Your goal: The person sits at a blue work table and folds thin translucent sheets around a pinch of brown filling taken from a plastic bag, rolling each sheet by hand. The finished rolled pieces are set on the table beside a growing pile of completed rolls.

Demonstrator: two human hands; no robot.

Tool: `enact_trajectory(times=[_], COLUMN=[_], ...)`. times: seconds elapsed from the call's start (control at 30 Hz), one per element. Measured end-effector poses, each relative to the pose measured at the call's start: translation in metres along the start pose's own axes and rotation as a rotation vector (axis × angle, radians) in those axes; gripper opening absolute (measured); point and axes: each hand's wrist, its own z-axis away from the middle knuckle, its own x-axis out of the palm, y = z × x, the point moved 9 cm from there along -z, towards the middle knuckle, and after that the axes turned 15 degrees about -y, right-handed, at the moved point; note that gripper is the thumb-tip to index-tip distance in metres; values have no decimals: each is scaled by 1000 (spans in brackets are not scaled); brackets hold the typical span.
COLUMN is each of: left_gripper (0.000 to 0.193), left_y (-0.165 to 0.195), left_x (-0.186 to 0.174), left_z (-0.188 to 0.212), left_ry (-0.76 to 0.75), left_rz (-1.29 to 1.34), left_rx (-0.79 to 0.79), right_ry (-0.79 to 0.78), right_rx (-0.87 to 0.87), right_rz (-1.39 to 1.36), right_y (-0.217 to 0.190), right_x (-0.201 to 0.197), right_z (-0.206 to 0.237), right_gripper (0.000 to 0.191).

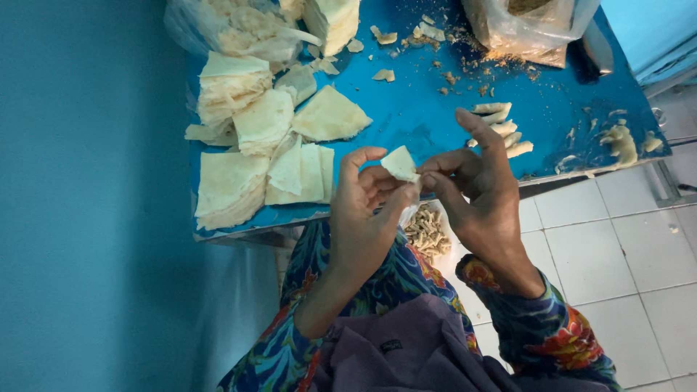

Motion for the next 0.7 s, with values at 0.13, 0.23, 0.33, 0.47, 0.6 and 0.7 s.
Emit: enact_trajectory(times=[0.13, 0.23, 0.33, 0.47, 0.6, 0.7], left_gripper=[41, 38, 33, 26, 18, 14], left_y=[-10, -6, -8, -6, 5, 24], left_x=[-8, -8, -11, -9, -15, -26], left_z=[2, 0, 0, -5, -11, -9], left_ry=[93, 69, 88, 63, 77, 127], left_rz=[-7, -6, 35, -115, -247, -475], left_rx=[-64, 3, 3, -39, -46, -46], right_ry=[-4, -2, 68, -113, -46, 61], right_rx=[25, 68, 225, 49, 148, 165], right_rz=[20, -315, -633, -310, -409, -607], right_y=[1, 10, 28, 7, 37, 58], right_x=[-1, -3, 1, 16, 5, -17], right_z=[-2, -11, -11, -15, -16, -20], right_gripper=[72, 71, 72, 97, 79, 69])
